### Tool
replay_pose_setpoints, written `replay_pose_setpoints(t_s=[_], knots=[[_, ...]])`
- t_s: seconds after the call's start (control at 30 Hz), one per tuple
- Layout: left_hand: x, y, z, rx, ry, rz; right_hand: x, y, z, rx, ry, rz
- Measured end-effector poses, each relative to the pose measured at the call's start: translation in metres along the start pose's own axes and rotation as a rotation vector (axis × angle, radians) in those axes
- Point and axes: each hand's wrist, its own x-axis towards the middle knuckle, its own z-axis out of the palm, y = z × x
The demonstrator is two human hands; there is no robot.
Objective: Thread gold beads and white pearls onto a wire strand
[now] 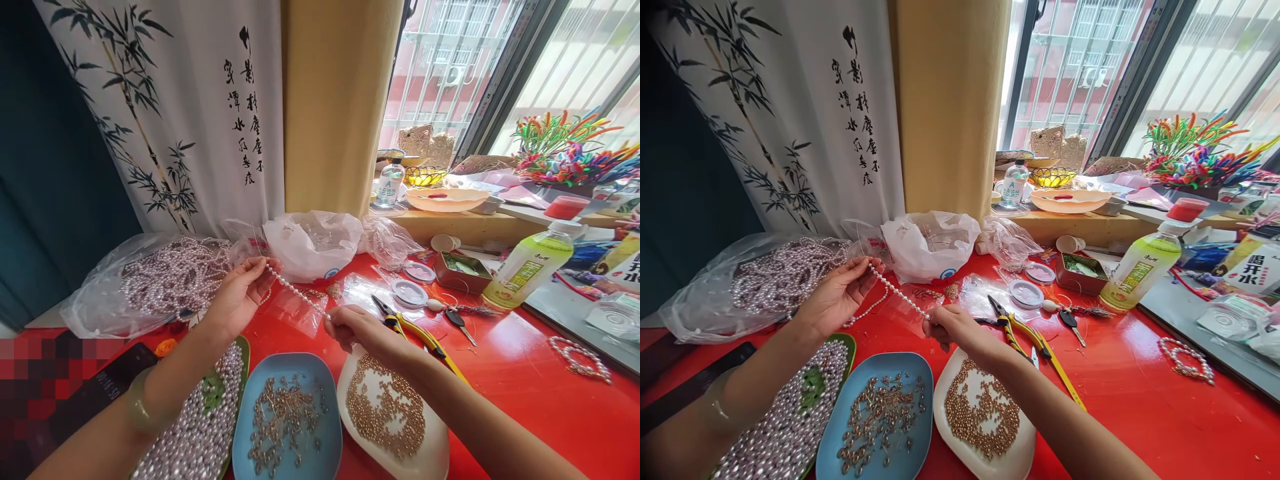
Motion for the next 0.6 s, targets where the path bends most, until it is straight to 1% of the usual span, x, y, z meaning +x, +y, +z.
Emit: replay_pose_setpoints(t_s=[0.07,0.1,0.13,0.17,0.2,0.23,0.27,0.33,0.37,0.43,0.5,0.6], knots=[[0.000,-0.001,-0.001,0.000,-0.004,-0.004,0.005,0.004,-0.009,-0.168,0.030,-0.056],[0.000,-0.002,-0.001,0.000,-0.006,-0.004,0.008,0.006,-0.018,-0.270,0.078,-0.074],[0.001,-0.003,-0.001,0.001,-0.008,-0.008,0.012,0.008,-0.031,-0.396,0.173,-0.088],[0.001,-0.003,-0.002,0.005,-0.010,-0.013,0.017,0.009,-0.048,-0.553,0.350,-0.090],[0.001,-0.003,-0.002,0.009,-0.010,-0.020,0.022,0.010,-0.068,-0.693,0.566,-0.069],[0.001,-0.004,-0.002,0.014,-0.009,-0.028,0.028,0.011,-0.090,-0.798,0.790,0.002],[0.001,-0.004,-0.002,0.017,-0.004,-0.037,0.034,0.011,-0.112,-0.824,0.927,0.061],[0.001,-0.005,-0.002,0.021,0.008,-0.052,0.045,0.012,-0.154,-0.844,1.063,0.158],[0.002,-0.005,-0.003,0.021,0.015,-0.058,0.052,0.012,-0.171,-0.848,1.093,0.204],[0.004,-0.005,-0.004,0.026,0.026,-0.070,0.064,0.016,-0.196,-0.845,1.097,0.289],[0.006,-0.005,-0.006,0.030,0.034,-0.073,0.075,0.020,-0.209,-0.847,1.073,0.348],[0.007,-0.004,-0.006,0.024,0.052,-0.067,0.084,0.027,-0.219,-0.867,1.025,0.387]])
